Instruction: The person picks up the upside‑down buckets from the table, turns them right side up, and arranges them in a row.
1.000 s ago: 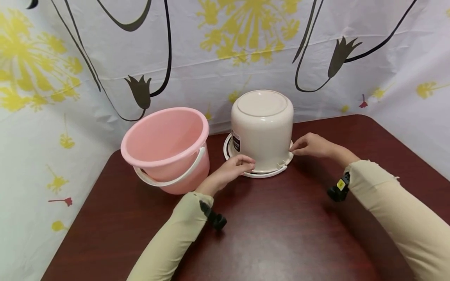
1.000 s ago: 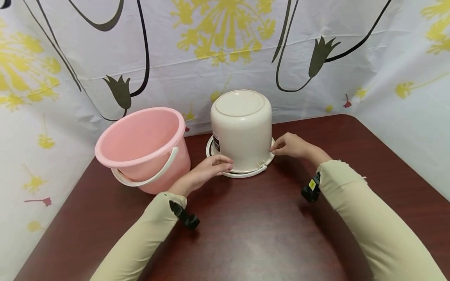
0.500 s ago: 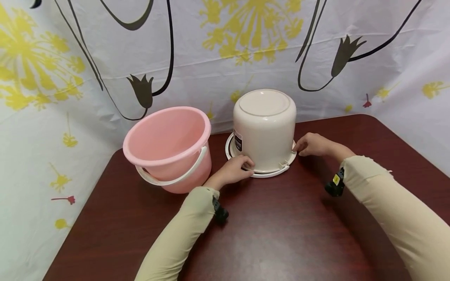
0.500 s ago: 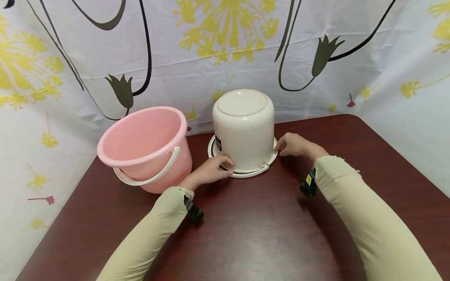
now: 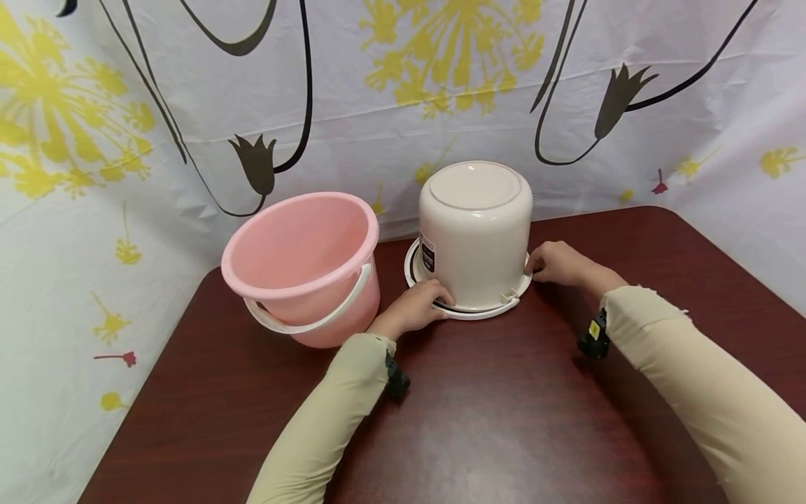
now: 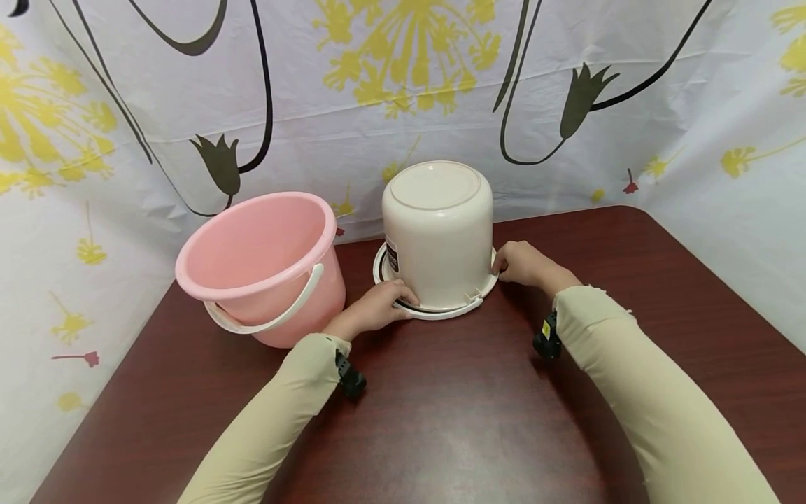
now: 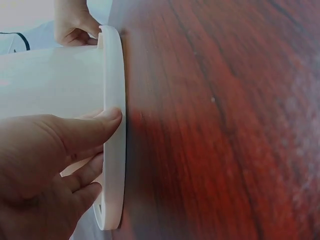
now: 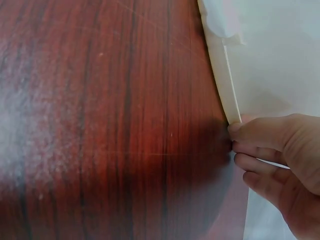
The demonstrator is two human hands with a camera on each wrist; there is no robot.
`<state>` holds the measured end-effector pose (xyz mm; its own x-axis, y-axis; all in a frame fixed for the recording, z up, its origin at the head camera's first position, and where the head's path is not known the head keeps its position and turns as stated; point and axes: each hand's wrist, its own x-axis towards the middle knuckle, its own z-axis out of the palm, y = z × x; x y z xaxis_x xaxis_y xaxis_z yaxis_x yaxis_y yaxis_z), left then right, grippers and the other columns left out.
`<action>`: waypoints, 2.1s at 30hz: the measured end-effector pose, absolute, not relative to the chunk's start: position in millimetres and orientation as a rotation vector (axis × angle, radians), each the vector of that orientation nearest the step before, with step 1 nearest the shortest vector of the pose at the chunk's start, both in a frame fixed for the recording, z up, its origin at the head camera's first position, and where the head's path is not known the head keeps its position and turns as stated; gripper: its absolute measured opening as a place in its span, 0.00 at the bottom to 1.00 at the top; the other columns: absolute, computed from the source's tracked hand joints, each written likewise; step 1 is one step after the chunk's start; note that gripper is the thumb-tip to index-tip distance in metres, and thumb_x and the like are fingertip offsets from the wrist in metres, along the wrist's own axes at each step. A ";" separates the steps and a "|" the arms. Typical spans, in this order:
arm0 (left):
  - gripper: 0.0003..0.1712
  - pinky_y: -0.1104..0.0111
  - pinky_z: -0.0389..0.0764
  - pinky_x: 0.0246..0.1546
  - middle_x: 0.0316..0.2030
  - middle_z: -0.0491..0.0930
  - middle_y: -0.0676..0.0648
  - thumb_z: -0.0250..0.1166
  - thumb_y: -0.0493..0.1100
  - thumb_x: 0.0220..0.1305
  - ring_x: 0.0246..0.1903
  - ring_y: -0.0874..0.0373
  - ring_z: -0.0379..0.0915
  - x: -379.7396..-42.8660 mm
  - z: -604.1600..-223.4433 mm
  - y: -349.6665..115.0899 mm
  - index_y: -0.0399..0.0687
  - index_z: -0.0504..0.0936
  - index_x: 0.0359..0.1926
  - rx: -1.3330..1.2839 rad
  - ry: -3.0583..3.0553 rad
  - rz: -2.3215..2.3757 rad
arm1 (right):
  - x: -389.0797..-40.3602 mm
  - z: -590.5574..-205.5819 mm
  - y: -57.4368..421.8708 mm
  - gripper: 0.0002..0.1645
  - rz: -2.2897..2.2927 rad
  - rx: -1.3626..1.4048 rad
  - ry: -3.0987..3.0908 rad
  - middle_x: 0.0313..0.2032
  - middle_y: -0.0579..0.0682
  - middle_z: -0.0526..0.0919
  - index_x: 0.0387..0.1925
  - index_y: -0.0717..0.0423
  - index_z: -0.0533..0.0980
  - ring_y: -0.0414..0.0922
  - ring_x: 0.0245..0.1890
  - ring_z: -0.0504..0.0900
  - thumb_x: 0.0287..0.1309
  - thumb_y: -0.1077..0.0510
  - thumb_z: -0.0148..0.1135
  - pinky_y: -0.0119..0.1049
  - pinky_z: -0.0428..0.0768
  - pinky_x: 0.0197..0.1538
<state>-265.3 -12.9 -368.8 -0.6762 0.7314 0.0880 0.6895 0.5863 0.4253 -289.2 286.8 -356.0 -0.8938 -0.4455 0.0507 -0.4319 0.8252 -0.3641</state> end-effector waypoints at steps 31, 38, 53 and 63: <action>0.09 0.68 0.66 0.47 0.36 0.74 0.47 0.65 0.35 0.55 0.41 0.54 0.67 -256.5 -351.8 -19.0 0.41 0.77 0.38 1.527 2.682 0.891 | -264.5 -349.3 292.7 0.09 -0.625 -0.766 3.244 0.35 0.59 0.83 0.33 0.61 0.81 0.54 0.36 0.79 0.47 0.71 0.63 0.47 0.76 0.36; 0.08 0.70 0.67 0.46 0.36 0.73 0.46 0.64 0.34 0.56 0.41 0.53 0.68 -254.2 -343.9 -18.0 0.40 0.76 0.37 1.555 2.672 0.993 | -256.2 -349.4 294.2 0.11 -0.684 -0.814 3.373 0.33 0.57 0.83 0.32 0.60 0.80 0.51 0.30 0.79 0.45 0.73 0.63 0.46 0.75 0.34; 0.10 0.73 0.71 0.40 0.35 0.72 0.44 0.62 0.33 0.58 0.37 0.57 0.69 -244.7 -305.8 -11.5 0.35 0.73 0.41 1.459 2.420 1.389 | -239.4 -311.4 292.2 0.11 -0.827 -0.822 3.625 0.36 0.57 0.82 0.37 0.62 0.77 0.55 0.38 0.79 0.49 0.71 0.63 0.49 0.74 0.40; 0.11 0.73 0.71 0.39 0.35 0.72 0.44 0.60 0.33 0.60 0.37 0.58 0.68 -232.8 -284.0 -5.9 0.35 0.71 0.43 1.407 2.331 1.492 | -227.2 -266.9 287.8 0.10 -0.678 -0.782 3.724 0.36 0.60 0.81 0.39 0.64 0.75 0.59 0.35 0.77 0.52 0.71 0.61 0.52 0.72 0.37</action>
<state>-232.8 -5.9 -284.0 -0.5890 0.6979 0.4075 0.6624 0.1279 0.7382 -227.2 287.8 -266.9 -0.6781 -0.2248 0.6997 -0.4571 0.8746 -0.1620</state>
